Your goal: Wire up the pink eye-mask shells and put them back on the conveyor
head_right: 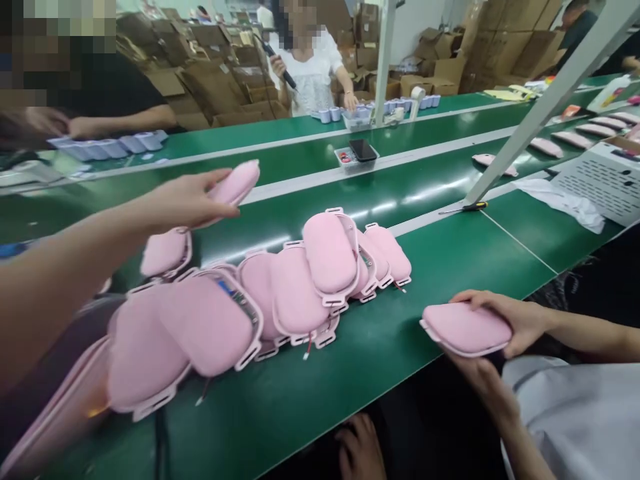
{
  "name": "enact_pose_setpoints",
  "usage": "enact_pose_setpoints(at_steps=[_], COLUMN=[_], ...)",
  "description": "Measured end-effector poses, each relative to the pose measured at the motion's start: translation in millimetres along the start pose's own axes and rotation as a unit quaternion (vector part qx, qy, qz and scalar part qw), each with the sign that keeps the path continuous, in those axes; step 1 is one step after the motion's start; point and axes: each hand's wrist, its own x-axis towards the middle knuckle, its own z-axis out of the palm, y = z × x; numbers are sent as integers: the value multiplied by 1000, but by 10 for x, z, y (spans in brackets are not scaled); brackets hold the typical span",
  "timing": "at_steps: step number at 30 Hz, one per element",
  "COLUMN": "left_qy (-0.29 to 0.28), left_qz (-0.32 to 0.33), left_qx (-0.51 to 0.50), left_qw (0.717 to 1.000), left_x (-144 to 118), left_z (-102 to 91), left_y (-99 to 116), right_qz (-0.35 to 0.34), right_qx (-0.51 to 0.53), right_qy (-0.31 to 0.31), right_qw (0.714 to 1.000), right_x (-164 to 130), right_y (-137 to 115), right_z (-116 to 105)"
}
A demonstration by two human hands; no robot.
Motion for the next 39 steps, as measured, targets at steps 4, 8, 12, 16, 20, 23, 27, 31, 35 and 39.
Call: enact_pose_setpoints(at_steps=[4,8,12,16,20,23,27,31,35,39], left_qy=[-114,-205,-189,-127,-92,-85,-30,38,27,10], left_qz=[-3,43,31,-43,-86,-101,-106,-99,-190,-274], left_qx=[-60,-117,-158,-181,-189,-186,-132,-138,-202,-223], left_qw=[992,971,969,974,974,974,985,985,960,936], left_x=[-1269,-2391,-2922,-3162,-3324,-3388,-3437,-3447,-3394,-3329], left_z=[-971,-554,55,167,116,135,199,235,170,72], left_y=[1330,2572,2712,2479,2433,2549,2675,2619,2541,2541], right_qz=[-59,-179,-255,-171,-179,-143,-152,-185,-192,-155], right_qx=[30,40,25,-37,-5,-19,-11,59,77,88], right_qy=[11,70,86,-83,-131,-131,-137,-109,-85,-50], right_qw=[998,981,963,981,975,981,979,975,975,983], right_x=[-445,-906,-608,136,414,390,399,429,401,386], right_y=[-195,-295,-564,-718,-738,-761,-761,-701,-679,-758], right_z=[135,121,-85,-166,-148,-123,-108,-86,-22,32])
